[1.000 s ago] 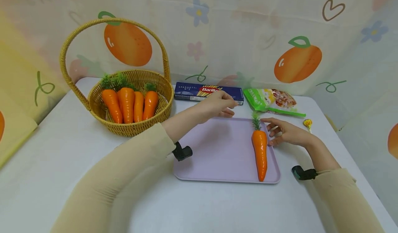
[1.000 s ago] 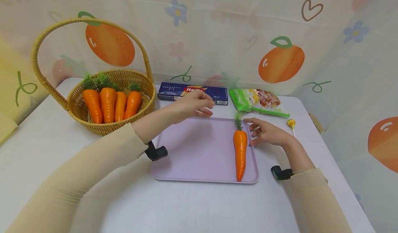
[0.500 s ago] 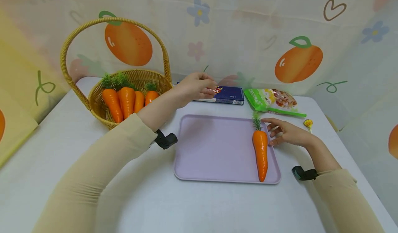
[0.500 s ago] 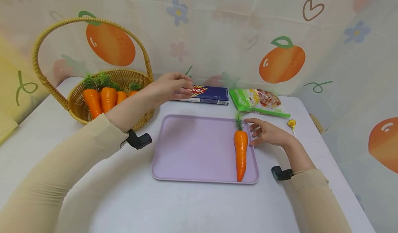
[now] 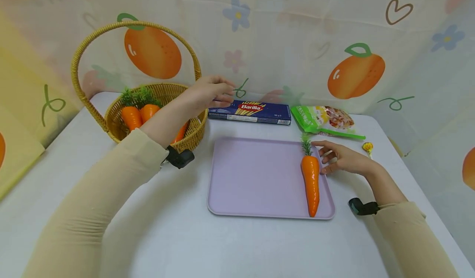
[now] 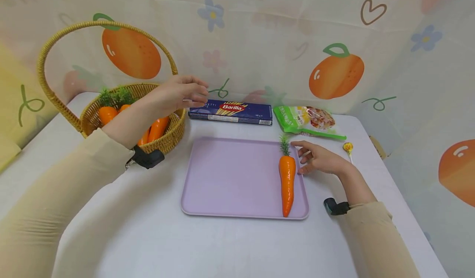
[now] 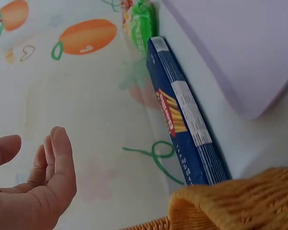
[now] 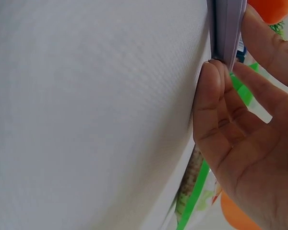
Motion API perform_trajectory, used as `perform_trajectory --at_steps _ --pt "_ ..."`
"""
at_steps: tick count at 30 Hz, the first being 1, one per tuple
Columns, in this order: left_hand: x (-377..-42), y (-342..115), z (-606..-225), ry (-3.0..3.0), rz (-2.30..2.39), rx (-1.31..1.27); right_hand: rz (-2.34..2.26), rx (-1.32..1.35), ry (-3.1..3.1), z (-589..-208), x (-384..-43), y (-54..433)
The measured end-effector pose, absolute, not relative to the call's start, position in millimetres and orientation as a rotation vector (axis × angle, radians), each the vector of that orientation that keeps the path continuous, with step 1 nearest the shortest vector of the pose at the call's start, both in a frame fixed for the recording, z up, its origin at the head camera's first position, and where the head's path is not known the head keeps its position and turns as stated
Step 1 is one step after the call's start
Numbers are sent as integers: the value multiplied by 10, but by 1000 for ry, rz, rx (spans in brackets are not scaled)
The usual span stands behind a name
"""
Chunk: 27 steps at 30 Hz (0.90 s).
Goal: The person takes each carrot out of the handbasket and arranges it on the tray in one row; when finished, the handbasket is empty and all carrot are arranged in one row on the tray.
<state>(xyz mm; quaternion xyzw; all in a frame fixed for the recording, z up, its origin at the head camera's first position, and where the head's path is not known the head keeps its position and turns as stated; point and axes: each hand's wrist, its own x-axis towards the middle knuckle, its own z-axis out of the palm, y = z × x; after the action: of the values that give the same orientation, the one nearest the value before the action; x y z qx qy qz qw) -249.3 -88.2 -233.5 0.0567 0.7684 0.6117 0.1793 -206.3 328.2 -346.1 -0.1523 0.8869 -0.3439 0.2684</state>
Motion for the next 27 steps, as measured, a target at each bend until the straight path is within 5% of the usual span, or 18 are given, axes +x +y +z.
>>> perform_trajectory --at_steps 27 --pt "-2765 -1671 -2299 2092 1912 -124 -932 -398 2387 -3447 -2061 3274"
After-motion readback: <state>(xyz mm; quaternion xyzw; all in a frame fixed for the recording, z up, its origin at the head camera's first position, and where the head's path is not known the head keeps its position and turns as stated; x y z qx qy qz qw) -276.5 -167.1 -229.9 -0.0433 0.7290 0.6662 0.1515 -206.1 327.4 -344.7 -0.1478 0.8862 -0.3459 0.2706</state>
